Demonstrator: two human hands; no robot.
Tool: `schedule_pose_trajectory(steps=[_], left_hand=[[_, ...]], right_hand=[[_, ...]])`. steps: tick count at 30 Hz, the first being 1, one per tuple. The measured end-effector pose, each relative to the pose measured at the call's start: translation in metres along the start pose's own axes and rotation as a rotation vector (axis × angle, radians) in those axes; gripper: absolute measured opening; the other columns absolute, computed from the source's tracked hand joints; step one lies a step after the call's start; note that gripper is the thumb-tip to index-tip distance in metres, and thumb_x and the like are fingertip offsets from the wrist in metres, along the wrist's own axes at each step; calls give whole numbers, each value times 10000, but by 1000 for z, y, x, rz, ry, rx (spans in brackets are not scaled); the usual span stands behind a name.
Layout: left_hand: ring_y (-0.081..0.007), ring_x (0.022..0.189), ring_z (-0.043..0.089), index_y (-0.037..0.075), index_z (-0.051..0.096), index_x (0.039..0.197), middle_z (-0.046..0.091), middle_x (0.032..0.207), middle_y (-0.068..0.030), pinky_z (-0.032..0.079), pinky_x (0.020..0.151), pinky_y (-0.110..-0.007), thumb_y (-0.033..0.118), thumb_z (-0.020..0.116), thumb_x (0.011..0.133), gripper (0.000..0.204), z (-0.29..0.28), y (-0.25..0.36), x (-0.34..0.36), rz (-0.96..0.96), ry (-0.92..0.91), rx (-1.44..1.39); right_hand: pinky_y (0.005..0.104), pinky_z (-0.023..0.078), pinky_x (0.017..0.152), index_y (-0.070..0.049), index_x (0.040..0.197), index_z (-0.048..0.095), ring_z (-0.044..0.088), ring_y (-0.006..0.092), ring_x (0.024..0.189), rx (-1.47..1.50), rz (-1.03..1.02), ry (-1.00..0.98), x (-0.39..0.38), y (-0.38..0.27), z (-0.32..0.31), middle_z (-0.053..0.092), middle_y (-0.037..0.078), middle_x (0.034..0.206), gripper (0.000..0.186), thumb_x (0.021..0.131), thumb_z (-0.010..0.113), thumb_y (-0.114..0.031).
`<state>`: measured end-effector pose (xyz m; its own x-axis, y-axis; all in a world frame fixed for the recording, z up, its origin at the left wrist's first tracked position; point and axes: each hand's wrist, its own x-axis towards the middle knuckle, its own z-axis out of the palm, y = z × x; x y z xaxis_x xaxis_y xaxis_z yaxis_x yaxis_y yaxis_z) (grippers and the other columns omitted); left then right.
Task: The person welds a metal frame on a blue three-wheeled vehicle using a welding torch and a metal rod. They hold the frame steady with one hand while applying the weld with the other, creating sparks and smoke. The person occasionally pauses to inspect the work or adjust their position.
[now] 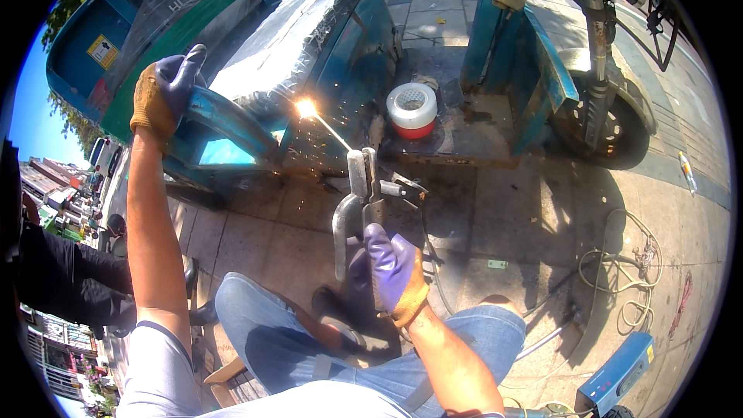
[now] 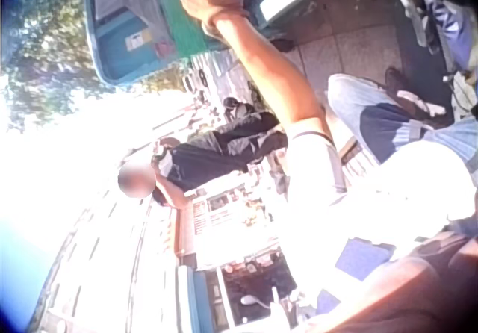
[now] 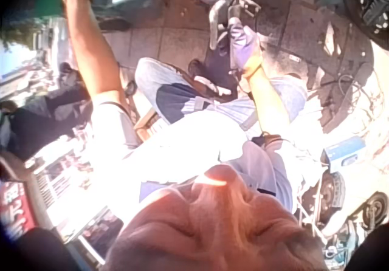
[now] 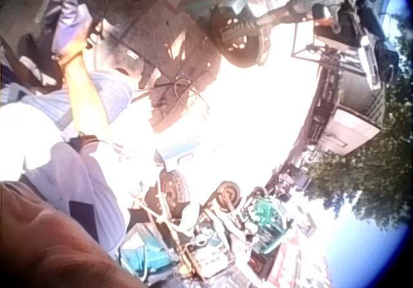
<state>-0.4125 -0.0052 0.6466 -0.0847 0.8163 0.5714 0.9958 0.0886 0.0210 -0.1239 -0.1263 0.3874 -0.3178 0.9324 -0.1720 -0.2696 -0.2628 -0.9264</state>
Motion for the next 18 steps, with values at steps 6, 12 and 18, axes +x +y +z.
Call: schedule_pose_trajectory(steps=[6,12,18], left_hand=[[-210,641,626,40,756,772,655,666,-97,480,667,-355,544,619,1008,573,-2,6,0,-30,-20,-5],[-249,646,632,-1,759,829,671,691,-139,493,673,-372,522,616,1013,572,3,-5,1,38,55,41],[-251,636,632,-2,763,843,678,693,-145,494,655,-371,503,635,1008,546,-1,2,0,30,25,14]], right_hand=[[253,516,505,3,1171,744,646,116,554,171,10,22,-4,18,-9,694,42,701,772,1028,480,-708],[252,519,503,5,1153,747,658,121,570,102,97,24,-2,13,-9,700,40,717,734,1060,459,-664],[278,540,516,3,943,704,657,134,561,116,74,18,-5,-3,-5,692,60,695,587,1107,477,-513]])
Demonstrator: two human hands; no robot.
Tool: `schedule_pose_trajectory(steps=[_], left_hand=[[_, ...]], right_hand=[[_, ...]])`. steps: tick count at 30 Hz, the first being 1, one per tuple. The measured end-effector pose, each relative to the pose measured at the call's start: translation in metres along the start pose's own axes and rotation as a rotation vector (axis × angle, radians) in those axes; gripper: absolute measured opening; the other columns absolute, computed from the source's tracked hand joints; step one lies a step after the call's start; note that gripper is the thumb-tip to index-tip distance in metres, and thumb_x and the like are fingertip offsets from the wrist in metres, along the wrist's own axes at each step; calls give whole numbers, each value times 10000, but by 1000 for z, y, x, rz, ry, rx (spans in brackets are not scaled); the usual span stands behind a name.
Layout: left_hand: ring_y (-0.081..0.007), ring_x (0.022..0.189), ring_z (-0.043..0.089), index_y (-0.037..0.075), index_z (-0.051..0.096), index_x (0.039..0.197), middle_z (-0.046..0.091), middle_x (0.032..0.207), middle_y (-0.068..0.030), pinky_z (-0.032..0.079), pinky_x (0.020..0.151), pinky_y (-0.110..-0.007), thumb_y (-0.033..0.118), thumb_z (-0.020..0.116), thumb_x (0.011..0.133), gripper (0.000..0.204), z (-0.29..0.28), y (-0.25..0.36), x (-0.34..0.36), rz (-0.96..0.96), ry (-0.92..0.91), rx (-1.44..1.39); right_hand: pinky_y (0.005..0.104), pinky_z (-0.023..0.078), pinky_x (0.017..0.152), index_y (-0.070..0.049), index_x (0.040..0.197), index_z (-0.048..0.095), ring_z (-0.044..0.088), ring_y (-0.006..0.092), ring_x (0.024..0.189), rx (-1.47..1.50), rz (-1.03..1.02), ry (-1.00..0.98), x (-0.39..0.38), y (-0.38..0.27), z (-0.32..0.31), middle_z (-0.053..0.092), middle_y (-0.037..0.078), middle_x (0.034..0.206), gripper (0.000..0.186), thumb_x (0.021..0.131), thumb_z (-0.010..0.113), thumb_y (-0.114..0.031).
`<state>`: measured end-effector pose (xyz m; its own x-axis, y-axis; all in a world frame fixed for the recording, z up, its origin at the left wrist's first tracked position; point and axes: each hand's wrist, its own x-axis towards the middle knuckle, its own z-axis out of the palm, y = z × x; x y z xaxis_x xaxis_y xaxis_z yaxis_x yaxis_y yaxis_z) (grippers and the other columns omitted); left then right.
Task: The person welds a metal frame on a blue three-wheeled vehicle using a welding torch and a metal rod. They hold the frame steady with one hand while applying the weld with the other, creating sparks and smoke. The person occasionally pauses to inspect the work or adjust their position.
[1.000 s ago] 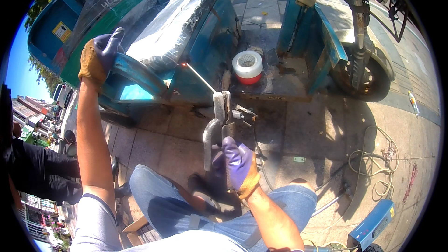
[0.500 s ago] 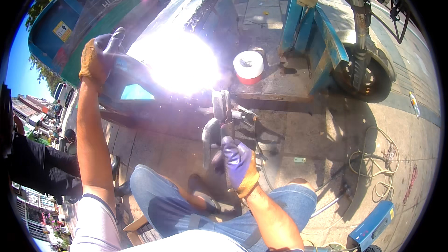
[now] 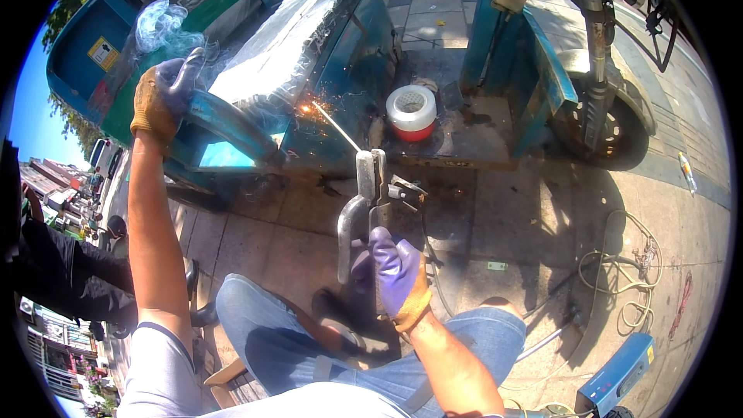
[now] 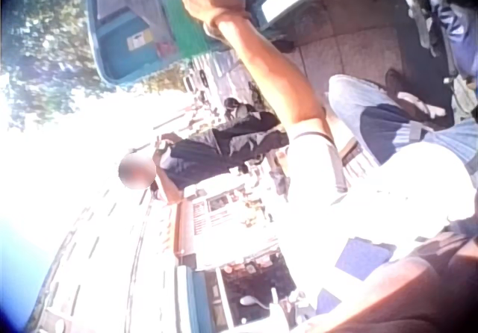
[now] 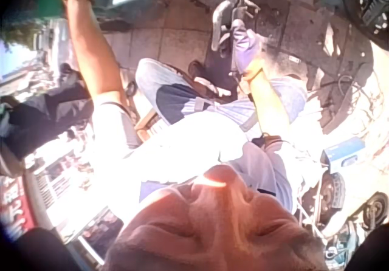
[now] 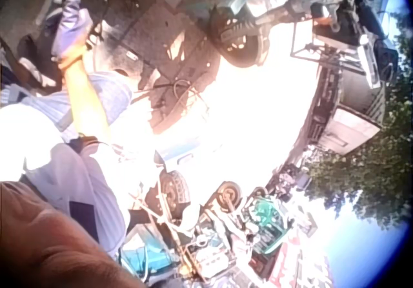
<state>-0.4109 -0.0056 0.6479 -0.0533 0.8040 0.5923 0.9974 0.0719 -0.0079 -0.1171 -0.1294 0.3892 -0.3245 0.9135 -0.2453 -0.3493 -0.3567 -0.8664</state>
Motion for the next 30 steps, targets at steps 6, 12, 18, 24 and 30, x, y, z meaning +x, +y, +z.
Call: schedule_pose_trajectory(steps=[6,12,18,24,30], left_hand=[[-216,626,626,15,763,814,679,674,-113,489,649,-370,491,637,1006,529,-2,4,-1,-20,-24,0],[-208,629,625,27,754,780,666,665,-97,486,663,-365,503,620,1008,545,1,-3,0,9,-16,-55],[-211,638,631,27,765,799,676,675,-101,490,676,-368,527,626,1002,557,-2,3,0,-26,-31,-13],[-208,649,638,26,776,824,682,682,-100,491,677,-370,543,635,1001,564,1,-1,1,-17,-10,-4],[-210,651,646,25,777,827,697,701,-94,497,681,-363,511,635,1009,538,1,0,2,-46,-44,-17]], right_hand=[[276,535,489,-6,940,709,648,128,532,-50,-31,3,2,2,2,678,53,678,555,1126,433,-450],[272,535,485,-3,934,706,656,127,536,-23,-3,-1,3,-2,5,686,56,684,525,1126,437,-411],[280,532,480,-4,935,687,662,136,538,-41,-37,-29,5,0,3,689,65,687,503,1127,448,-402],[287,536,489,-15,923,662,667,143,553,-64,-16,-23,7,-1,5,695,68,709,456,1128,430,-349],[257,519,509,4,1204,722,663,124,586,31,-96,-22,7,19,-4,714,48,755,750,1053,451,-679]])
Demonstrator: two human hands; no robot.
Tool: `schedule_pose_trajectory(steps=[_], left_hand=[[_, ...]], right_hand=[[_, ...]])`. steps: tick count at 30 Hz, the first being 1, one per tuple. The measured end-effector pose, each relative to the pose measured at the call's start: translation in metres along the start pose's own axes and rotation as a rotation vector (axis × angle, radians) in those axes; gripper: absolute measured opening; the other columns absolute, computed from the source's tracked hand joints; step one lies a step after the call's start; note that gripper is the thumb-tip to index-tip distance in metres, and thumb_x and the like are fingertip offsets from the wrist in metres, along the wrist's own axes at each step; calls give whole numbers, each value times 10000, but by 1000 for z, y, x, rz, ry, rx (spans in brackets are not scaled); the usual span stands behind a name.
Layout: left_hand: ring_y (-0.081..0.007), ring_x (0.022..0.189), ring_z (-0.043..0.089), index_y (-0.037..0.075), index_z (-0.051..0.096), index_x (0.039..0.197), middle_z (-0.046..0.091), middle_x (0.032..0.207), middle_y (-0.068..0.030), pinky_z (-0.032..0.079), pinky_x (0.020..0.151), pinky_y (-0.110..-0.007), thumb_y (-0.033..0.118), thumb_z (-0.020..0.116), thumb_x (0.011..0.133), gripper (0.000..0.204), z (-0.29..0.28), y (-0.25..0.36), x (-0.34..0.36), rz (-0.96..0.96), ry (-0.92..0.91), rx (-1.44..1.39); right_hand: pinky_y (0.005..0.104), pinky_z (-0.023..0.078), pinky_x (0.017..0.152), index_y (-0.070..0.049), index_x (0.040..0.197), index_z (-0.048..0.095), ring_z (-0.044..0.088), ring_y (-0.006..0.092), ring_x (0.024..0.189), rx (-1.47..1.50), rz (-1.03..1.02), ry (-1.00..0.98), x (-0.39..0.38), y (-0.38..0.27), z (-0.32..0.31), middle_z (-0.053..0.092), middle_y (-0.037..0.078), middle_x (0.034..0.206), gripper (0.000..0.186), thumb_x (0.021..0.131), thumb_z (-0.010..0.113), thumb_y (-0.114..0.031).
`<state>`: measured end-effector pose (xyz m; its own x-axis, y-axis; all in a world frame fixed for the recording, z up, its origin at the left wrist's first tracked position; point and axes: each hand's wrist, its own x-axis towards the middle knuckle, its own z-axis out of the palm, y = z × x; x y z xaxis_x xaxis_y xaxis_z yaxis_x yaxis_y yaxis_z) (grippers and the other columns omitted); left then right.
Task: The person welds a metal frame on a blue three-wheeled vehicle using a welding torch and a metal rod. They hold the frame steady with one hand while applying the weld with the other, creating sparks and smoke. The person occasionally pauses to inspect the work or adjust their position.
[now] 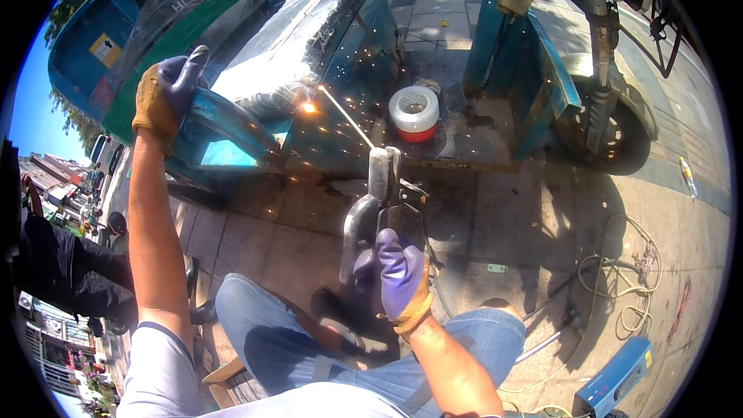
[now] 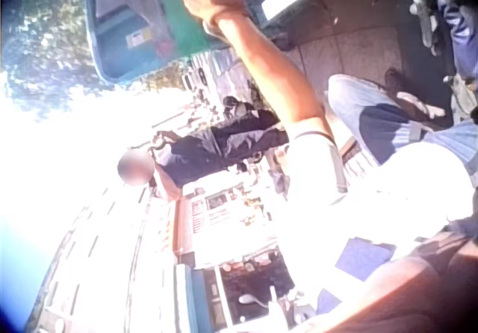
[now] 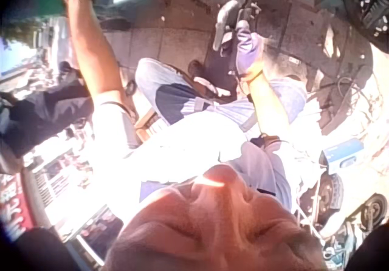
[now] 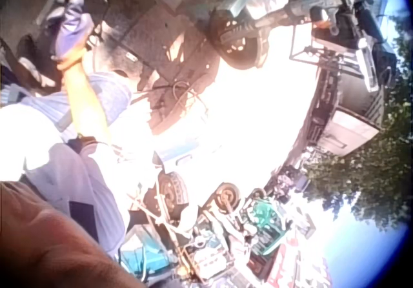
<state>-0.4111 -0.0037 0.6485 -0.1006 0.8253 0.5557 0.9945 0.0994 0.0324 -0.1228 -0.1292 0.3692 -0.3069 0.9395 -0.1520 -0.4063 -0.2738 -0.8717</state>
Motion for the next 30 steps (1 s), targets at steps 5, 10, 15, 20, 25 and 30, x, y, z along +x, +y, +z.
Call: schedule_pose_trajectory(steps=[5,10,15,20,25,30], left_hand=[[-232,640,641,26,767,815,679,693,-125,497,673,-371,474,636,1006,505,3,-5,-2,78,85,12],[-286,693,676,63,780,838,715,731,-139,511,696,-398,594,598,1004,585,-4,-3,1,18,-26,53],[-247,634,636,41,760,783,665,665,-125,488,663,-383,557,606,1007,584,-2,1,0,-4,-17,27],[-219,613,620,28,752,763,645,641,-114,479,648,-374,530,617,1010,575,-2,2,0,23,3,33],[-222,607,609,22,748,764,640,637,-103,479,649,-373,534,611,1013,585,-1,-1,-1,32,17,15],[-216,620,612,23,750,769,647,645,-98,479,657,-373,543,604,1015,593,2,-5,0,43,35,7]], right_hand=[[259,523,508,5,1153,729,662,126,576,-29,27,4,-1,-4,0,704,45,729,712,1071,451,-645],[271,531,506,-9,1013,708,662,132,568,-11,65,9,-5,-14,4,692,49,705,646,1092,451,-597],[280,543,507,-6,968,685,661,140,557,-70,46,-15,-3,-14,2,693,63,709,539,1121,440,-460],[282,549,499,5,969,682,671,144,556,-96,49,-15,-2,-14,4,700,75,718,462,1122,422,-345],[281,551,493,10,976,675,678,146,559,-120,18,-29,-1,-11,3,705,80,725,455,1121,430,-345],[285,536,494,4,961,665,671,149,558,-120,61,-32,0,-19,7,706,86,729,450,1122,433,-346]])
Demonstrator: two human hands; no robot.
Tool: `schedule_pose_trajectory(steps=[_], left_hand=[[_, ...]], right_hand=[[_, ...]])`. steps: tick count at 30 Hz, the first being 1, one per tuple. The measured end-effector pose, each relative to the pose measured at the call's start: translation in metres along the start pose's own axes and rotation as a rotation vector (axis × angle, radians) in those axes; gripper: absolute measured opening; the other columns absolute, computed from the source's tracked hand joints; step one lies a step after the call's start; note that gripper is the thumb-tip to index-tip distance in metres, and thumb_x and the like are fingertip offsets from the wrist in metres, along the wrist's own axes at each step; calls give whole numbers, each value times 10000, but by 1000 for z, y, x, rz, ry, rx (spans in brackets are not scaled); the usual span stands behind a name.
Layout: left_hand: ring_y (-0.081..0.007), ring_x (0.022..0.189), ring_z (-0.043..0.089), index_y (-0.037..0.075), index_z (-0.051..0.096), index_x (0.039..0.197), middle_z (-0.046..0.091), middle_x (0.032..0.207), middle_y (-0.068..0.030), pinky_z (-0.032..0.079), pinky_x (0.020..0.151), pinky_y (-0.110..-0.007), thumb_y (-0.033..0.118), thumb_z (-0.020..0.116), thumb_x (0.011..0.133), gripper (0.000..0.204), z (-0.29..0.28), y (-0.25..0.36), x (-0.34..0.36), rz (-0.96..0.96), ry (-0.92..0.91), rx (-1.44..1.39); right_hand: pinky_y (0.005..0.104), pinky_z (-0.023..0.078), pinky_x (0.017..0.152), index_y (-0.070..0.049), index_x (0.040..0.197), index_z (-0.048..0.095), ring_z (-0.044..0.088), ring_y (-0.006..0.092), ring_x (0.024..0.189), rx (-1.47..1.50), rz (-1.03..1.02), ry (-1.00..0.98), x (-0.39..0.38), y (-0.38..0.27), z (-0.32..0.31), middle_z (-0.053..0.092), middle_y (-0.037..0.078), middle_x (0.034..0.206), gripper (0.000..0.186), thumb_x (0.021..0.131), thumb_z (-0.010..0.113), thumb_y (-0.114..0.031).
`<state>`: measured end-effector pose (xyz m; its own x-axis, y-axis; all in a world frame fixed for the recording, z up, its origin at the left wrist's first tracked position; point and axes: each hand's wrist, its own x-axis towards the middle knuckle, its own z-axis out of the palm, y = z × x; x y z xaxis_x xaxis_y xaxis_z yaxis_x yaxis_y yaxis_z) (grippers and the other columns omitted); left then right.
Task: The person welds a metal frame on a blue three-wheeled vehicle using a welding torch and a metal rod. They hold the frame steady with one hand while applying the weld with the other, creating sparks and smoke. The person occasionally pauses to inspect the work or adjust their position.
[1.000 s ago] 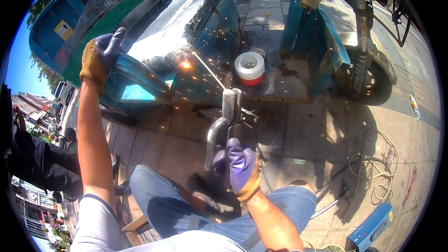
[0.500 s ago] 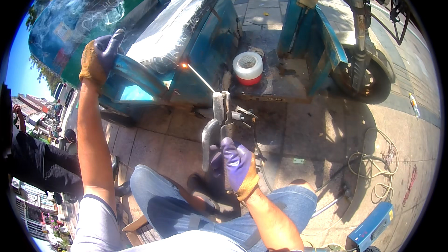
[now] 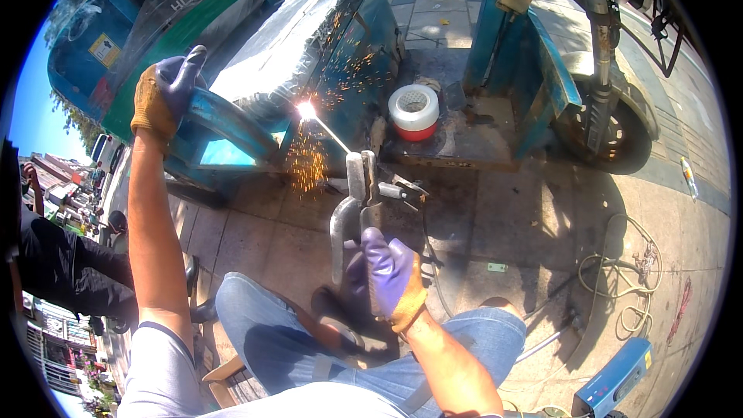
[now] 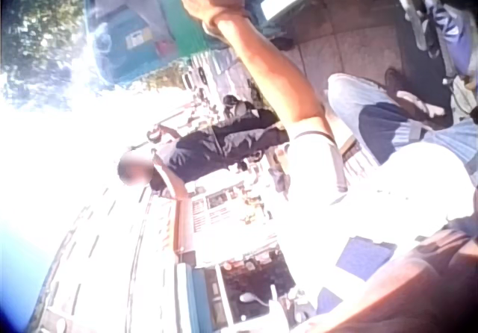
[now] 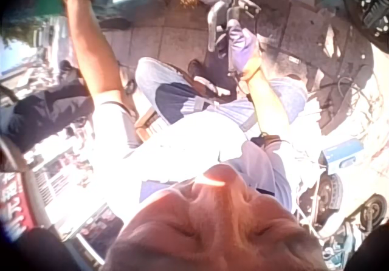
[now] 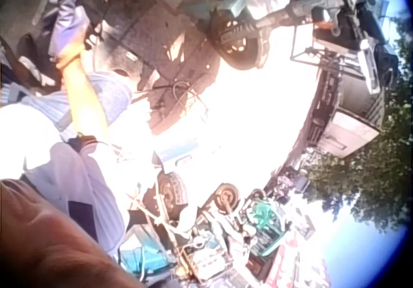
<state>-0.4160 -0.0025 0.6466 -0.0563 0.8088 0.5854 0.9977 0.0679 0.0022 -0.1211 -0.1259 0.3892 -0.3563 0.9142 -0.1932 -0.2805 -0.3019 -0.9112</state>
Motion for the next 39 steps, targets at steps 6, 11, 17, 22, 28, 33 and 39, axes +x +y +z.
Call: schedule_pose_trajectory(steps=[6,11,17,22,28,33,39], left_hand=[[-203,651,632,27,756,782,680,684,-88,490,686,-371,559,614,1003,593,-5,11,-2,-93,-34,13],[-203,663,647,28,766,806,691,694,-84,495,684,-352,520,624,1010,551,-4,2,1,-57,-45,-6],[-206,656,638,28,768,810,693,702,-92,493,675,-357,479,625,1009,514,1,-2,-2,42,9,-20],[-205,642,625,25,762,796,678,686,-101,488,669,-364,499,617,1012,541,-3,2,1,-23,-40,10],[-202,620,613,27,758,773,659,652,-101,483,662,-366,537,608,1016,585,-2,6,-1,-34,-19,-23],[-199,623,614,31,751,756,662,656,-102,483,660,-364,538,614,1014,586,-3,7,-1,-52,-26,-16],[-211,624,616,36,751,758,658,656,-101,481,659,-367,530,623,1009,568,-2,5,-2,-29,5,7]], right_hand=[[277,538,517,-3,1001,692,680,143,594,27,-106,29,1,15,-4,725,73,746,514,1132,420,-419],[271,544,519,13,1184,736,673,140,579,130,27,25,2,18,-9,723,59,734,644,1106,447,-557],[273,539,513,-6,1009,719,662,137,564,61,42,56,-2,9,-5,699,53,710,609,1096,479,-560],[284,543,502,-8,970,688,660,144,555,34,20,25,-1,1,-4,693,64,708,552,1110,472,-497],[290,541,495,2,964,680,660,151,550,47,16,40,0,2,-1,692,71,707,541,1115,462,-470],[287,540,499,1,969,687,661,150,554,46,10,28,2,3,-3,694,71,708,567,1110,465,-501],[274,529,522,12,969,711,658,135,564,109,35,23,2,4,-5,696,63,694,609,1100,487,-540]])
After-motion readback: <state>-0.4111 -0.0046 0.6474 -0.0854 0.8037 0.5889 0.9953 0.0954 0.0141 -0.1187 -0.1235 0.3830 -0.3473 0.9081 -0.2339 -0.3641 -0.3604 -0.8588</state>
